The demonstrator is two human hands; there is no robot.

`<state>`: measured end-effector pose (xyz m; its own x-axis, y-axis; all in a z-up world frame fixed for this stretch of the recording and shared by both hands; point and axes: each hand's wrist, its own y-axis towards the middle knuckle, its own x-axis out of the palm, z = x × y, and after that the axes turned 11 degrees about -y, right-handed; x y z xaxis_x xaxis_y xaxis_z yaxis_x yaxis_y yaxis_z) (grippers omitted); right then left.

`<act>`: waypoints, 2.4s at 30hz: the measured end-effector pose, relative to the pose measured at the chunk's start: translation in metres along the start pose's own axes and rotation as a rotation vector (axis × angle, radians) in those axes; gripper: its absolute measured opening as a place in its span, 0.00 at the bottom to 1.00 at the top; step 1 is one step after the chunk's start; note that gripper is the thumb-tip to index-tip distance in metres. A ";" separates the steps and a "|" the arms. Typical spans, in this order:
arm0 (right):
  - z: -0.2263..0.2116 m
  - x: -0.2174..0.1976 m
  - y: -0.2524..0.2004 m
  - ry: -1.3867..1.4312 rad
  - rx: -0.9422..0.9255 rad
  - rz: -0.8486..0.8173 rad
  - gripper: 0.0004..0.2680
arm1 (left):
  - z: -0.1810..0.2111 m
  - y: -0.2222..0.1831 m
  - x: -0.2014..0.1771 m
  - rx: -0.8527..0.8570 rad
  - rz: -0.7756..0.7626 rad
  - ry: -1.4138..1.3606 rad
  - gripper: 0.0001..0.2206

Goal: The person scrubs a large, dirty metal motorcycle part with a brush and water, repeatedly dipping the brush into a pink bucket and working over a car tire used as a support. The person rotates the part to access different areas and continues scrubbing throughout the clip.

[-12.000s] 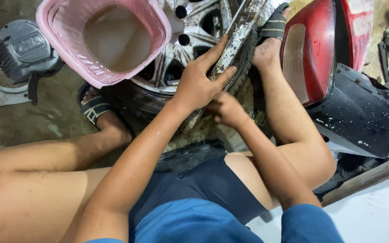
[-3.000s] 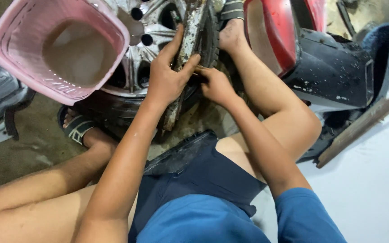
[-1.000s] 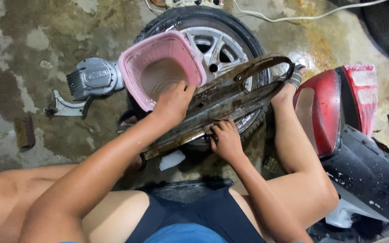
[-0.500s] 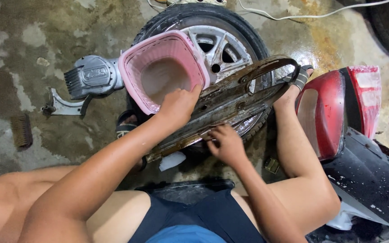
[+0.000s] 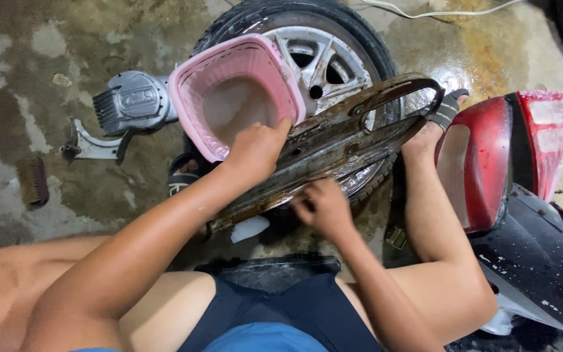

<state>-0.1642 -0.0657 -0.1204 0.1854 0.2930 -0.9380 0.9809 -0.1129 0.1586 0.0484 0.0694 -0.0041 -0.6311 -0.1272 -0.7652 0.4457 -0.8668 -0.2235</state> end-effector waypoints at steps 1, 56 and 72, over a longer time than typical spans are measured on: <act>-0.003 -0.003 0.002 0.000 0.001 0.001 0.10 | 0.005 -0.001 -0.004 0.001 -0.001 0.001 0.24; -0.004 -0.018 0.018 0.273 0.003 -0.018 0.07 | 0.009 -0.006 -0.004 0.001 0.049 0.058 0.30; 0.058 -0.016 0.010 0.248 0.143 0.099 0.08 | 0.003 -0.005 0.009 -0.034 0.034 0.060 0.30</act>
<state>-0.1610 -0.1269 -0.1214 0.3057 0.4951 -0.8133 0.9422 -0.2801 0.1837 0.0386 0.0718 -0.0082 -0.5765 -0.1268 -0.8072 0.4884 -0.8454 -0.2161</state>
